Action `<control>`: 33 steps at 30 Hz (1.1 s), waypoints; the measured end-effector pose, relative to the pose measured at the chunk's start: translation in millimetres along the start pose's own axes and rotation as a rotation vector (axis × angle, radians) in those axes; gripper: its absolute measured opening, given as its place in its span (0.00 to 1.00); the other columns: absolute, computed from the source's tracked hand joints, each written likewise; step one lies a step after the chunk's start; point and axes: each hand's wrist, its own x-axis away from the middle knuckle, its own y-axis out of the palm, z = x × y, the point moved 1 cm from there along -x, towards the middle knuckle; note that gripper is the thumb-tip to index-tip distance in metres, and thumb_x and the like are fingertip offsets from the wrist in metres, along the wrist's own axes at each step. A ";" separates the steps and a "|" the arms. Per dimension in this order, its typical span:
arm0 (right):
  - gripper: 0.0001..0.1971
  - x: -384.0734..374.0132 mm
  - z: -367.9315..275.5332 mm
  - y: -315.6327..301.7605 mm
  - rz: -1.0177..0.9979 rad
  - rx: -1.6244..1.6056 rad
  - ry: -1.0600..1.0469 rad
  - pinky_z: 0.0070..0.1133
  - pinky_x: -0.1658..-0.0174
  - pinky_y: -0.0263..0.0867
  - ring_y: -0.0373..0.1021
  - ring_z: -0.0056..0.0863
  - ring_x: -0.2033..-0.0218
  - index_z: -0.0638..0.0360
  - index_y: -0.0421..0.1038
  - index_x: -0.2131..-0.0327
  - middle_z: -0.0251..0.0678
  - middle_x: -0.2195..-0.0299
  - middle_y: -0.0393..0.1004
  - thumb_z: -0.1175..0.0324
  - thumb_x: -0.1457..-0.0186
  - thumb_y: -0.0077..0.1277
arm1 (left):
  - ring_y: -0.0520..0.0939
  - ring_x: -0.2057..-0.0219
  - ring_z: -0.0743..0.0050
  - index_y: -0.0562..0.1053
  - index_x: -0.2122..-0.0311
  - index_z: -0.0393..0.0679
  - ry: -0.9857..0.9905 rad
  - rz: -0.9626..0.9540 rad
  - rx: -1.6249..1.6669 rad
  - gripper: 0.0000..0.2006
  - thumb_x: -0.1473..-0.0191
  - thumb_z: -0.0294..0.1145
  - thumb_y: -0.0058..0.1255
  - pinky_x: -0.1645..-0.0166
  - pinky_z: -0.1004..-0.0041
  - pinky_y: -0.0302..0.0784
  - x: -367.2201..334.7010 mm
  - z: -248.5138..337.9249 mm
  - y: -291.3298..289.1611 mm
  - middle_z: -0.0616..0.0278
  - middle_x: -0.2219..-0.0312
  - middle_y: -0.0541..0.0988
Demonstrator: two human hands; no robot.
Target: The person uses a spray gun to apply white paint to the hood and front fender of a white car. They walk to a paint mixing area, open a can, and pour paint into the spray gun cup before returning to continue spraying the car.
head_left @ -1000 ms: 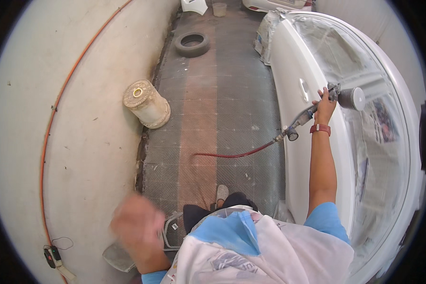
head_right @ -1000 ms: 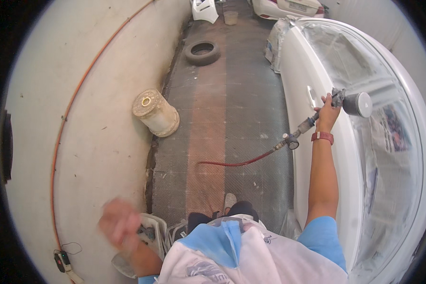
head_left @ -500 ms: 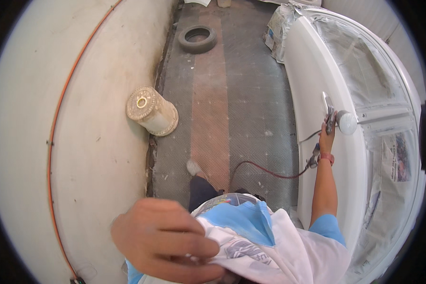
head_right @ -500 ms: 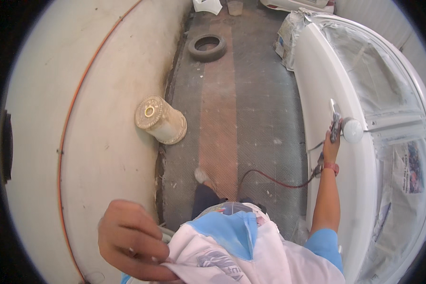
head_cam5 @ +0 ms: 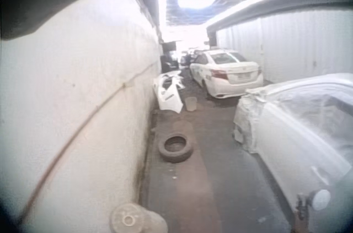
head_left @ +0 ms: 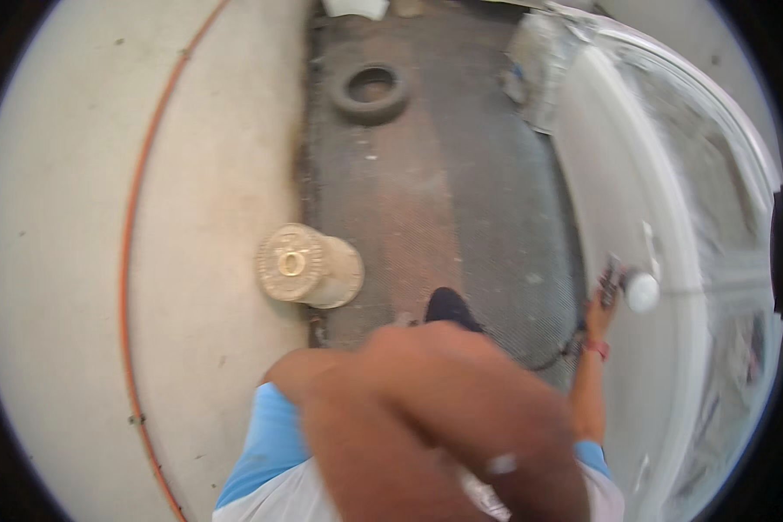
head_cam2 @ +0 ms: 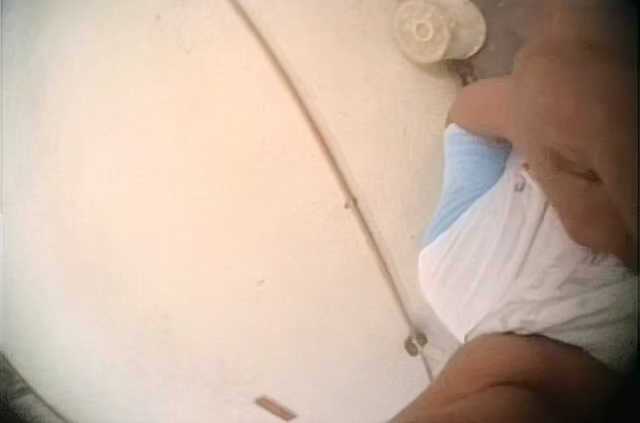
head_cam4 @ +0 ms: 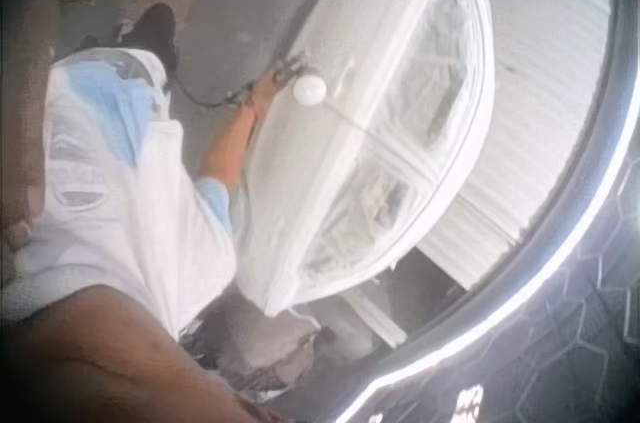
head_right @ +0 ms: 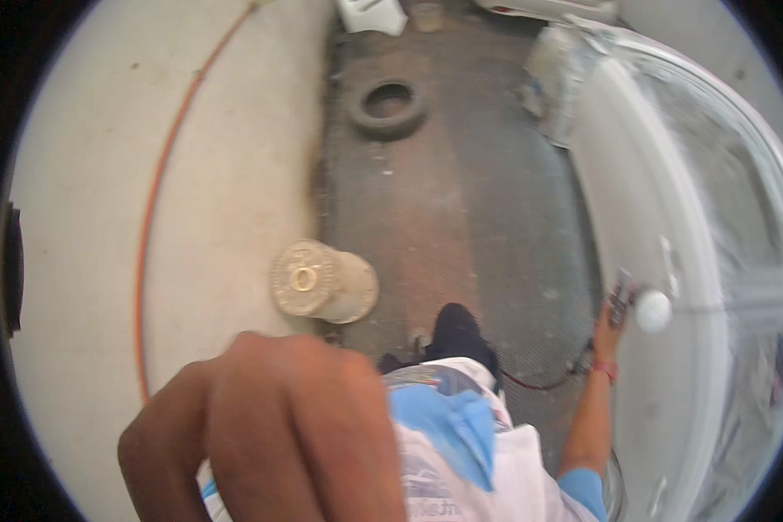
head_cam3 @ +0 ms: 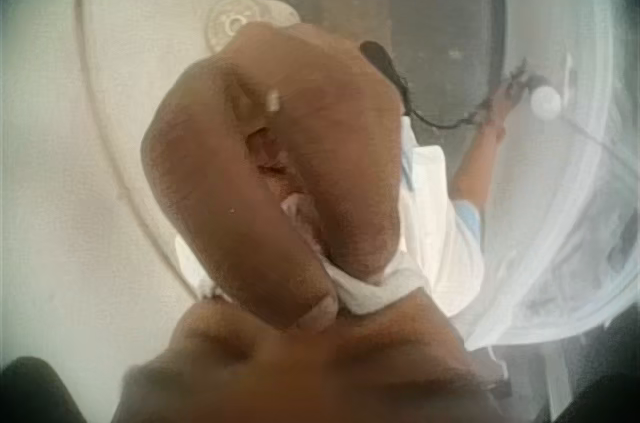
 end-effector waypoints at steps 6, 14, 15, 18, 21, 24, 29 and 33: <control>0.37 -14.8 -36.2 69.4 0.193 0.241 -0.089 0.16 0.64 0.72 0.72 0.25 0.40 0.41 0.43 0.21 0.35 0.35 0.71 0.65 0.28 0.47 | 0.86 0.58 0.70 0.79 0.50 0.46 0.150 -0.037 -0.045 0.14 0.40 0.21 0.61 0.62 0.75 0.88 -42.8 -21.5 -90.4 0.63 0.58 0.83; 0.39 -113.9 -61.8 183.0 0.176 0.017 0.233 0.20 0.62 0.78 0.76 0.32 0.45 0.37 0.46 0.22 0.42 0.41 0.77 0.40 0.29 0.45 | 0.79 0.67 0.85 0.80 0.52 0.50 0.868 0.078 -0.402 0.15 0.40 0.16 0.56 0.65 0.80 0.84 -124.0 -162.2 -229.6 0.75 0.61 0.76; 0.41 -134.7 -62.2 190.7 0.172 -0.013 0.256 0.19 0.65 0.77 0.77 0.32 0.45 0.37 0.46 0.22 0.43 0.42 0.78 0.35 0.30 0.44 | 0.79 0.67 0.85 0.80 0.52 0.50 0.867 0.089 -0.421 0.15 0.39 0.16 0.56 0.65 0.81 0.83 -148.9 -180.0 -241.7 0.75 0.62 0.76; 0.48 -170.2 -66.7 215.8 0.216 -0.049 0.321 0.18 0.78 0.67 0.75 0.22 0.70 0.38 0.49 0.23 0.42 0.48 0.80 0.23 0.37 0.38 | 0.78 0.66 0.86 0.80 0.53 0.50 0.776 0.175 -0.259 0.11 0.38 0.20 0.57 0.64 0.83 0.79 -221.6 -196.5 -283.0 0.76 0.64 0.76; 0.46 -234.8 -65.2 241.3 0.211 -0.134 0.280 0.18 0.81 0.61 0.64 0.15 0.82 0.41 0.52 0.24 0.38 0.55 0.81 0.24 0.35 0.36 | 0.77 0.65 0.86 0.80 0.53 0.49 1.093 0.098 0.213 0.08 0.35 0.25 0.56 0.61 0.83 0.78 -265.9 -256.6 -320.7 0.76 0.63 0.78; 0.40 -268.3 -72.7 251.9 0.220 -0.138 0.318 0.18 0.80 0.62 0.70 0.17 0.77 0.48 0.59 0.29 0.36 0.57 0.81 0.30 0.30 0.35 | 0.81 0.59 0.76 0.80 0.49 0.47 0.067 0.173 0.034 0.10 0.33 0.30 0.55 0.57 0.75 0.81 -286.7 -291.1 -325.9 0.71 0.54 0.82; 0.34 -344.0 -94.4 271.2 0.328 -0.190 0.339 0.23 0.59 0.72 0.75 0.22 0.60 0.46 0.57 0.25 0.36 0.58 0.82 0.39 0.25 0.35 | 0.87 0.65 0.58 0.83 0.58 0.32 -0.488 -0.368 0.773 0.13 0.29 0.33 0.53 0.62 0.69 0.83 -297.9 -422.2 -329.4 0.50 0.61 0.85; 0.33 -402.2 -111.9 290.9 0.431 -0.173 0.389 0.26 0.49 0.70 0.75 0.25 0.61 0.48 0.58 0.25 0.36 0.56 0.82 0.42 0.24 0.37 | 0.87 0.65 0.59 0.83 0.58 0.32 -0.637 -0.414 1.199 0.13 0.30 0.32 0.53 0.62 0.70 0.83 -313.2 -462.4 -347.0 0.50 0.63 0.84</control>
